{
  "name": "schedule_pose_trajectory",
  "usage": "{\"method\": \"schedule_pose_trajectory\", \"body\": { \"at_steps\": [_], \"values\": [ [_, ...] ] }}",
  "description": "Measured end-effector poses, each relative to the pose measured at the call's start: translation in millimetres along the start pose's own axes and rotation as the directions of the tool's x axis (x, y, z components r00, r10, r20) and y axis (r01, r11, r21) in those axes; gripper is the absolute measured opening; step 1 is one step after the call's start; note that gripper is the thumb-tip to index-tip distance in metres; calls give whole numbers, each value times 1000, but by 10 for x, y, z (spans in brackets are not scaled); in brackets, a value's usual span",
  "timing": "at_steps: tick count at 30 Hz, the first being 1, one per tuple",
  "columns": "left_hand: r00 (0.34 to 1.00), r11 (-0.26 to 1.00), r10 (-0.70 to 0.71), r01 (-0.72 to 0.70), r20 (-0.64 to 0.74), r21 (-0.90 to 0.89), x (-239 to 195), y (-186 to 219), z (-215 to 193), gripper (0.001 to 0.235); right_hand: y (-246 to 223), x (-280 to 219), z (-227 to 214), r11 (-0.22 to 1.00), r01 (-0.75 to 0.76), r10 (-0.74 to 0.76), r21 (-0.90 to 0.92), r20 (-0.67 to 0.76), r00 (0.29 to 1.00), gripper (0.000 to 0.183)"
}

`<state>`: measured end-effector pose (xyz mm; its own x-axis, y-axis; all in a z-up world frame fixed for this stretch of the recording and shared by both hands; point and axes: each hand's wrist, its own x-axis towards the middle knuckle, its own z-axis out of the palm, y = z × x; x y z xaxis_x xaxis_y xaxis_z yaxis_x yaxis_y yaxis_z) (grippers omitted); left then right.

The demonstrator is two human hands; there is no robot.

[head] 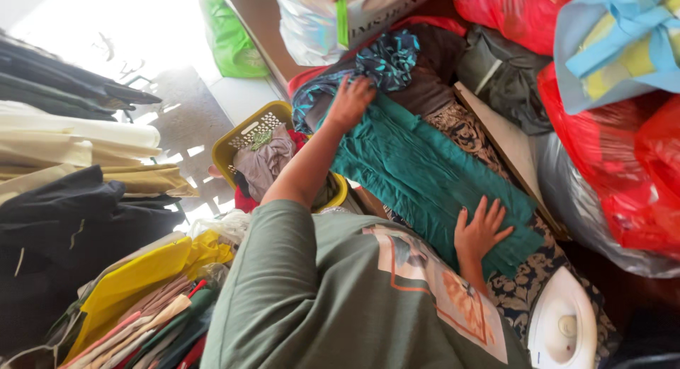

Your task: The person irons a teal button-up shirt on a patterned ironing board, smoothing the fabric and using a white iron to press the sleeves and body. After ironing, the person folds the shirt and places it on the board, then reaches into a yellow laundry basket to retrieve another garment.

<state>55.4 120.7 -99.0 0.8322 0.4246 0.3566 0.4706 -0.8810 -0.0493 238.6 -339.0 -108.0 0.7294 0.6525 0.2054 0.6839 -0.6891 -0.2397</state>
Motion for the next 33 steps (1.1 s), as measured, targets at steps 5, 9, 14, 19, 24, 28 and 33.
{"method": "schedule_pose_trajectory", "body": {
  "at_steps": [5, 9, 14, 19, 24, 28, 33],
  "values": [
    [998, 994, 57, -56, 11, -91, 149, -37, -64, 21, -21, 1, -32, 1000, 10, -10, 2, -5, 1000, 65],
    [983, 963, -160, 135, -91, -232, 331, -107, -143, 25, -63, 14, -65, 1000, 0, 0, -2, -1, 1000, 65],
    [980, 968, -200, 201, 23, -150, 495, -150, 115, 27, -95, 30, -93, 1000, 15, -15, -23, -15, 1000, 63],
    [975, 979, -205, 203, 81, 27, 422, -241, 345, 32, -137, 29, -128, 999, 20, -20, -31, -20, 1000, 62],
    [928, 928, -371, 372, 38, -23, 348, 148, 86, 34, -166, 45, -171, 999, 19, -19, -32, -17, 1000, 62],
    [931, 924, -358, 342, -75, -173, 65, 734, -249, 55, -209, 61, -198, 1000, 12, -12, -13, -26, 1000, 63],
    [978, 935, -203, 210, 54, -287, -445, 1192, -519, 69, -221, 53, -212, 1000, 7, -8, -13, -35, 999, 63]
  ]
}}
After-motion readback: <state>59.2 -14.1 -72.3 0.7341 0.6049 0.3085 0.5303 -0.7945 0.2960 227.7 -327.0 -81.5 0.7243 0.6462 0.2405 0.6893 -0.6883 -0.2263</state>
